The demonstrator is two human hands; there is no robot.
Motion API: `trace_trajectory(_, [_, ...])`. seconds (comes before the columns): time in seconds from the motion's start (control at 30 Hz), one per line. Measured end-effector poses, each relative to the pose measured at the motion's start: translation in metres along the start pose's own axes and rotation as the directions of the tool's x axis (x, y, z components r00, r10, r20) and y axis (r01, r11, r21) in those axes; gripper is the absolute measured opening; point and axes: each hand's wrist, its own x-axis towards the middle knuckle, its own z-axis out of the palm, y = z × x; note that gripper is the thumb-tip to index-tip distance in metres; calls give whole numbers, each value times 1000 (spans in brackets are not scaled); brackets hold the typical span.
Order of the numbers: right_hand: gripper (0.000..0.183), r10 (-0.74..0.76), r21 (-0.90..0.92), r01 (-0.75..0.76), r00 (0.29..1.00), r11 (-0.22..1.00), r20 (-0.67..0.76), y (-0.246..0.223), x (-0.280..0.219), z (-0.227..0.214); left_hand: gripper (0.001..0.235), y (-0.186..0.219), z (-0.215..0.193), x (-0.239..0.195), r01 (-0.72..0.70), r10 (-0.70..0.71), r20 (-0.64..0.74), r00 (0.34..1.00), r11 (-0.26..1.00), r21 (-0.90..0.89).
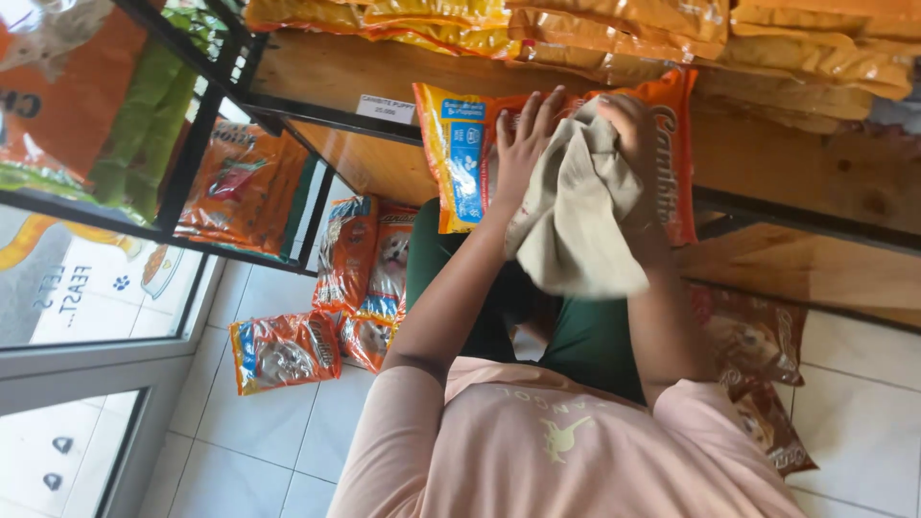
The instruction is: Wiping down pet food bags on a shelf with a cloth
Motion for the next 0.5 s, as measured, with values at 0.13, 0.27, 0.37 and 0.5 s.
trace_trajectory(0.13, [32, 130, -91, -124, 989, 988, 70, 11, 7, 5, 75, 3, -33, -6, 10, -11, -24, 1000, 999, -47])
trace_trajectory(0.27, [25, 124, -98, -115, 989, 989, 84, 5, 2, 5, 91, -6, -43, -34, -142, 88, -146, 985, 897, -419])
trace_trajectory(0.37, [31, 39, -258, -8, 992, 966, 116, -13, 9, 4, 105, -3, -66, -59, -278, 195, -203, 960, 757, -590])
trace_trajectory(0.5, [38, -13, -347, 60, 991, 936, 134, -36, 20, -1, 46, 16, -82, -64, -254, 88, -248, 965, 555, -792])
